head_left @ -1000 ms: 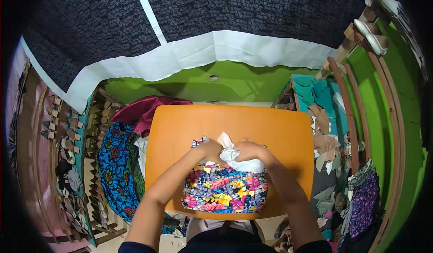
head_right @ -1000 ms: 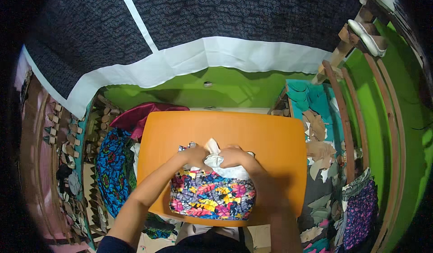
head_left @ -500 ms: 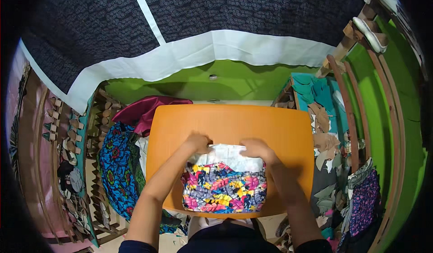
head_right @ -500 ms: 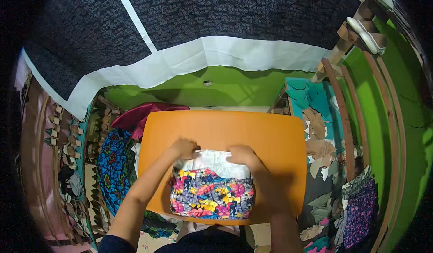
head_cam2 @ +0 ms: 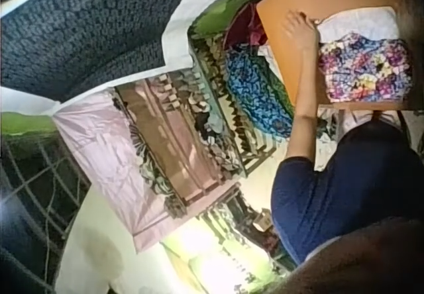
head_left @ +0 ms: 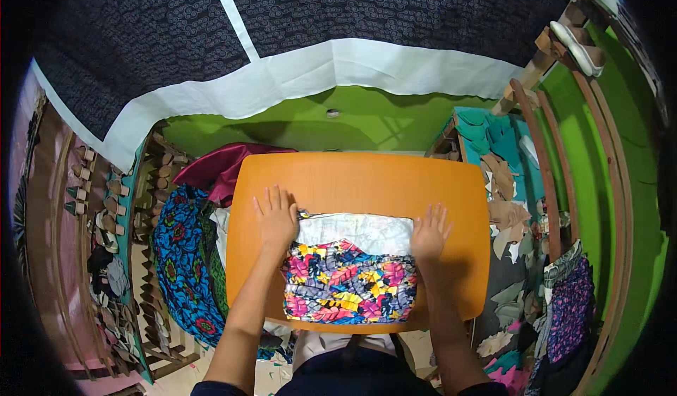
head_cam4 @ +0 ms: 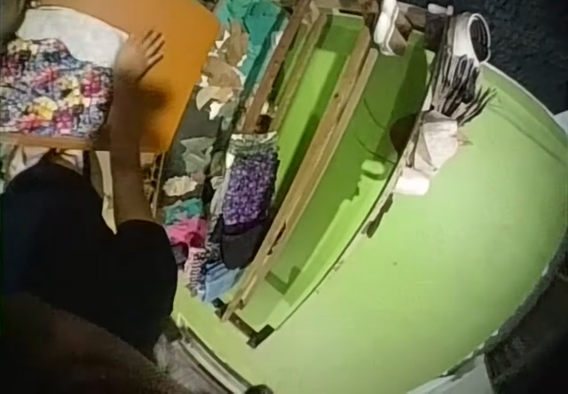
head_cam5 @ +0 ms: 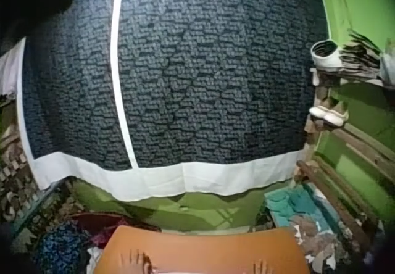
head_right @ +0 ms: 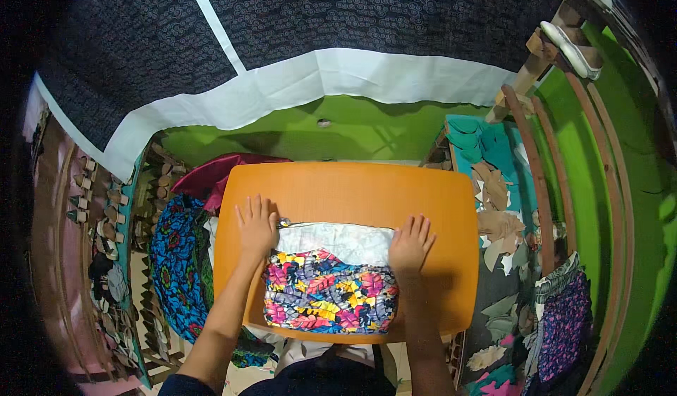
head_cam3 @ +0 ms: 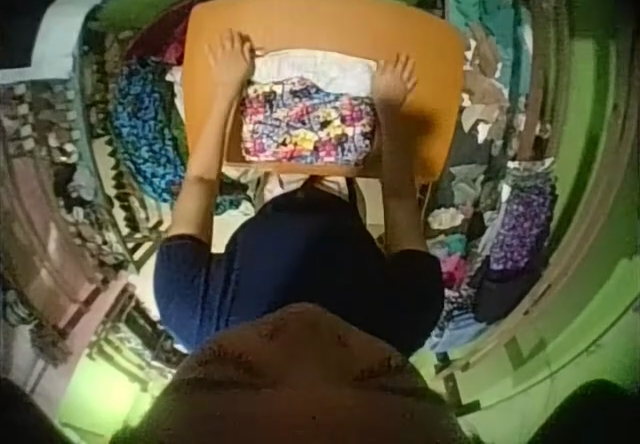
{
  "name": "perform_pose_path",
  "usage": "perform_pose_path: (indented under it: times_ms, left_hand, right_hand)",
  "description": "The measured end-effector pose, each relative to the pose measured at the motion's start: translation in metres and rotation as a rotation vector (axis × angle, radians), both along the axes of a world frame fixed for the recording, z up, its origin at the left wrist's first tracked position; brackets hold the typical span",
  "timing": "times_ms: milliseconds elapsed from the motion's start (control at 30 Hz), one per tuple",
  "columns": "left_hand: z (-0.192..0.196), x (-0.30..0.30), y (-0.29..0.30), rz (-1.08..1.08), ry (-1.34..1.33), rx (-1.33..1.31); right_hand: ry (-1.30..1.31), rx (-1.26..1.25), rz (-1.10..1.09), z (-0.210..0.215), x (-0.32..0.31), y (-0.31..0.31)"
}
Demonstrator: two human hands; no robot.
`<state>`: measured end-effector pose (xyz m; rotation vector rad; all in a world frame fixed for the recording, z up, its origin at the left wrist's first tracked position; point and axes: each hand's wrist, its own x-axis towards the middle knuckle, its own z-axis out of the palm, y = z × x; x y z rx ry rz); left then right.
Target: The recorder folds a colorful patterned garment on a workbench and places it on a shelf.
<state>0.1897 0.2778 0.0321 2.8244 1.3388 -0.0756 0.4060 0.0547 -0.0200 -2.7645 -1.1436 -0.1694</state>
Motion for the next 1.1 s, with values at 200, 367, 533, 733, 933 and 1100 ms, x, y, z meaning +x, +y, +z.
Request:
perform_pose_path:
  times_ms: [200,367,533,733,933,1100]
  left_hand:
    - [0.002,-0.003,-0.089,-0.564,-0.228,-0.208]
    - [-0.025,-0.063,-0.041,-0.333,-0.147,-0.010]
    - [0.001,-0.066,-0.035,-0.421,-0.503,-0.210]
    - [-0.017,-0.052,-0.052,-0.679,-0.339,0.109]
    - [-0.017,-0.073,-0.074,-0.499,-0.365,-0.234]
    - [0.022,-0.096,-0.072,-0.711,-0.397,-0.532]
  right_hand:
    - [0.401,-0.253,0.914,0.049,-0.098,0.000]
    - [0.029,-0.121,0.555,0.024,-0.062,-0.048]
    - [0.254,0.244,-0.263,0.028,-0.096,-0.065]
    - [0.344,0.338,-0.187,0.000,-0.098,-0.063]
    - [0.164,0.044,0.065,0.073,-0.037,-0.001]
    - [-0.109,0.209,0.192,0.087,-0.047,0.010]
